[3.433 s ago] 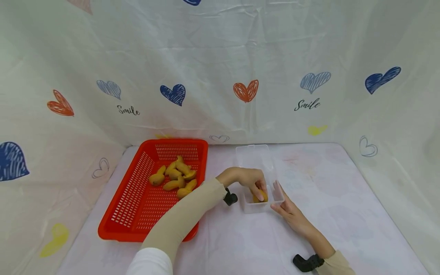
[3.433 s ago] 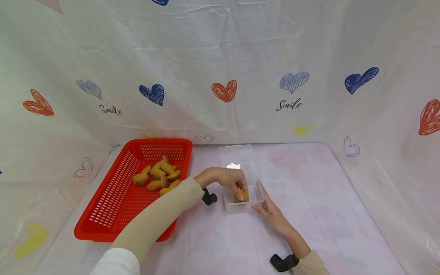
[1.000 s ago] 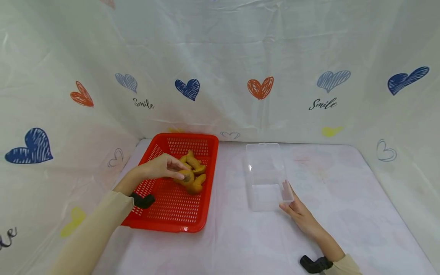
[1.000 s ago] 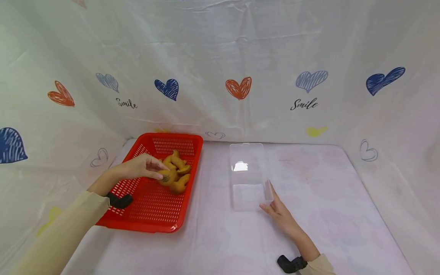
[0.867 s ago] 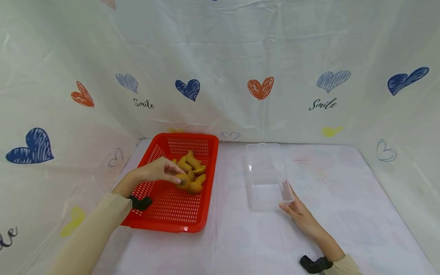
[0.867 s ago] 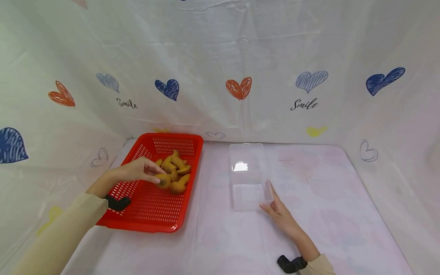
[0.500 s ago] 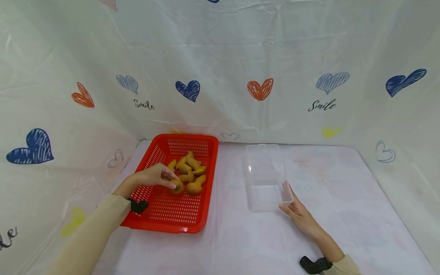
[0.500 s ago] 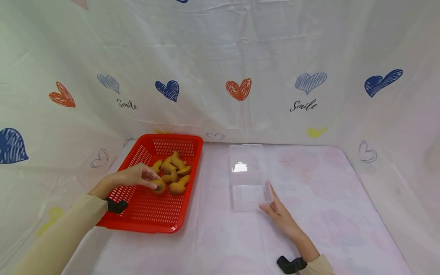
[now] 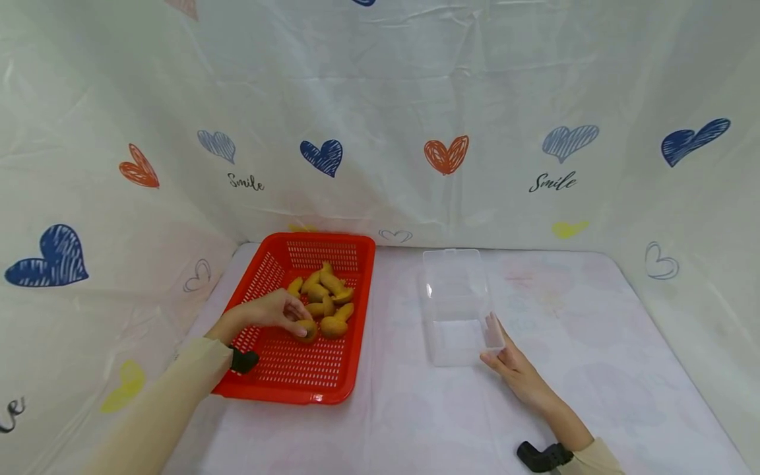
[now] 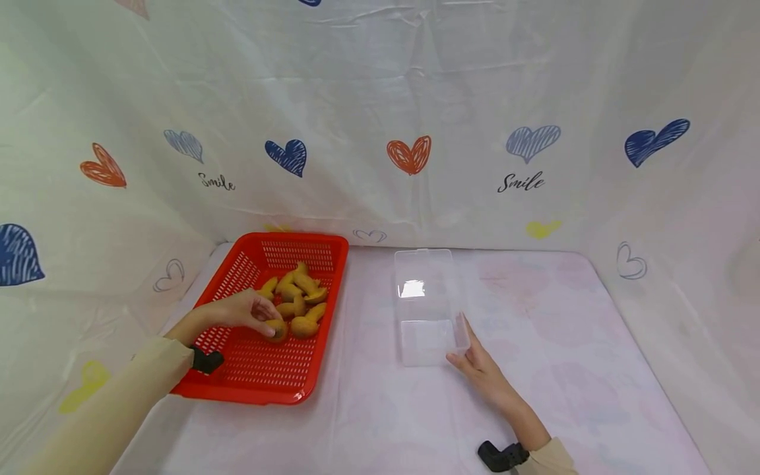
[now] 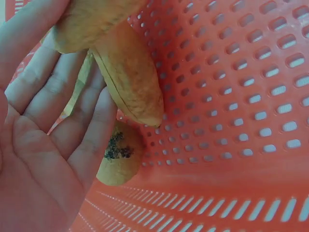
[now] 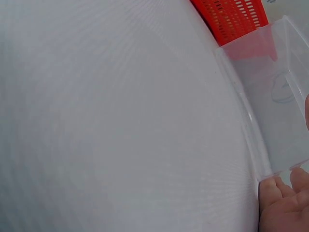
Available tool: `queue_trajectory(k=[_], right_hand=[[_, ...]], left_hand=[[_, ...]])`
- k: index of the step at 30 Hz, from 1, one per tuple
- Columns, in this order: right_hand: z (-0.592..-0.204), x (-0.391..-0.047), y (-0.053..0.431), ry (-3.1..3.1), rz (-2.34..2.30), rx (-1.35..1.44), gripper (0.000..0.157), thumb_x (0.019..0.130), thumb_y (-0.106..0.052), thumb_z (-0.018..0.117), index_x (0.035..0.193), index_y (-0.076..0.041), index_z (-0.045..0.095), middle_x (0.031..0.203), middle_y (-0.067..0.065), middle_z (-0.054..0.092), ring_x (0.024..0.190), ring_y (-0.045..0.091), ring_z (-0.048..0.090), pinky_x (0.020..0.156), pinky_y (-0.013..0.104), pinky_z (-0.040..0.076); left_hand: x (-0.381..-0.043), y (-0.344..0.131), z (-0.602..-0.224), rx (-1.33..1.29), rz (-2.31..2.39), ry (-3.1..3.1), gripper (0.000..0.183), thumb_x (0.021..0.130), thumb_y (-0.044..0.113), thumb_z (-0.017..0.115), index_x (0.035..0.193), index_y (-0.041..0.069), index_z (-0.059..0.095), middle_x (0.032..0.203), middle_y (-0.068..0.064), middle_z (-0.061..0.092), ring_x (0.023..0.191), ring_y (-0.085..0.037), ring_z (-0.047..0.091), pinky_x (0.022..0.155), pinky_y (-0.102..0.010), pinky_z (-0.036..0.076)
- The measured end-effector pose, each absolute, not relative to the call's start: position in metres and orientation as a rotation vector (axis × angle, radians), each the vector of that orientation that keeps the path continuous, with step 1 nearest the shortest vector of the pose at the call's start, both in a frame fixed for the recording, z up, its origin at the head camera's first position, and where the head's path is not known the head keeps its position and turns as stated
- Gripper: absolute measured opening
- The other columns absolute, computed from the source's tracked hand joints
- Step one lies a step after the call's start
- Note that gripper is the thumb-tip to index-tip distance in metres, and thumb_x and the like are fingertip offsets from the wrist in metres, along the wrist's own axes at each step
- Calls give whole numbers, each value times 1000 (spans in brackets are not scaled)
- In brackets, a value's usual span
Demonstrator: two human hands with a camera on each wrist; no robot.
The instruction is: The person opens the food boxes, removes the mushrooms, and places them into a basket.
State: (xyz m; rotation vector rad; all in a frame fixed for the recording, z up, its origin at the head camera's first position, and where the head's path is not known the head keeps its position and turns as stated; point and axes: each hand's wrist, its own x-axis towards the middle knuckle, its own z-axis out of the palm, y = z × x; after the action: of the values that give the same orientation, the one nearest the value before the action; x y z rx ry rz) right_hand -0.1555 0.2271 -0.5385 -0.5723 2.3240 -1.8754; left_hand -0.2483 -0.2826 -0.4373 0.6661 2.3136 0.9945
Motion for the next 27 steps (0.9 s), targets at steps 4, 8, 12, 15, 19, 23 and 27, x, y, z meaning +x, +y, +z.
queue_trajectory(k=[4, 8, 12, 15, 19, 23, 27], right_hand=[[-538, -157, 227, 2339, -1895, -612, 80, 100, 1, 55, 160, -4, 1, 160, 32, -2, 141, 55, -2, 100, 7, 28], [-540, -159, 228, 2298, -1941, -627, 82, 99, 3, 57, 159, -3, 1, 160, 32, -2, 142, 52, 5, 101, 10, 33], [-543, -159, 231, 2224, -2000, -638, 84, 97, 6, 57, 159, -3, 1, 160, 32, 1, 142, 33, 28, 100, 14, 40], [-544, -160, 233, 2187, -2037, -636, 83, 97, 8, 58, 159, 0, 3, 158, 35, 7, 137, 17, 39, 99, 16, 43], [-544, -161, 234, 2173, -2070, -605, 81, 95, 8, 60, 157, 5, 7, 153, 40, 18, 132, 11, 46, 96, 17, 46], [-543, -161, 236, 2158, -2083, -577, 80, 93, 10, 62, 154, 10, 10, 147, 44, 24, 128, 11, 51, 93, 19, 50], [-538, -162, 243, 2201, -2018, -542, 78, 94, 7, 63, 155, 8, 13, 149, 42, 24, 127, 6, 49, 91, 18, 50]], left_hand=[[-248, -282, -439, 665, 979, 2313, 24, 86, 13, 80, 105, -1, 76, 97, -8, 75, 90, -22, 69, 87, -35, 57], [-248, -284, -440, 691, 948, 2336, 25, 84, 14, 81, 104, -1, 76, 98, -8, 75, 93, -22, 70, 89, -40, 56], [-246, -285, -441, 702, 940, 2352, 29, 84, 15, 82, 106, -3, 75, 101, -10, 74, 97, -25, 69, 91, -43, 55], [-244, -286, -440, 678, 971, 2343, 32, 85, 14, 81, 109, -5, 73, 105, -15, 73, 99, -29, 69, 90, -42, 56], [-244, -288, -437, 639, 1047, 2323, 35, 88, 13, 78, 115, -9, 69, 111, -20, 71, 103, -33, 68, 88, -37, 57], [-244, -291, -433, 622, 1139, 2326, 38, 93, 12, 72, 121, -12, 64, 116, -25, 68, 108, -35, 67, 90, -34, 56], [-243, -292, -428, 557, 1233, 2363, 41, 97, 13, 66, 128, -13, 59, 121, -25, 66, 114, -37, 64, 95, -39, 53]])
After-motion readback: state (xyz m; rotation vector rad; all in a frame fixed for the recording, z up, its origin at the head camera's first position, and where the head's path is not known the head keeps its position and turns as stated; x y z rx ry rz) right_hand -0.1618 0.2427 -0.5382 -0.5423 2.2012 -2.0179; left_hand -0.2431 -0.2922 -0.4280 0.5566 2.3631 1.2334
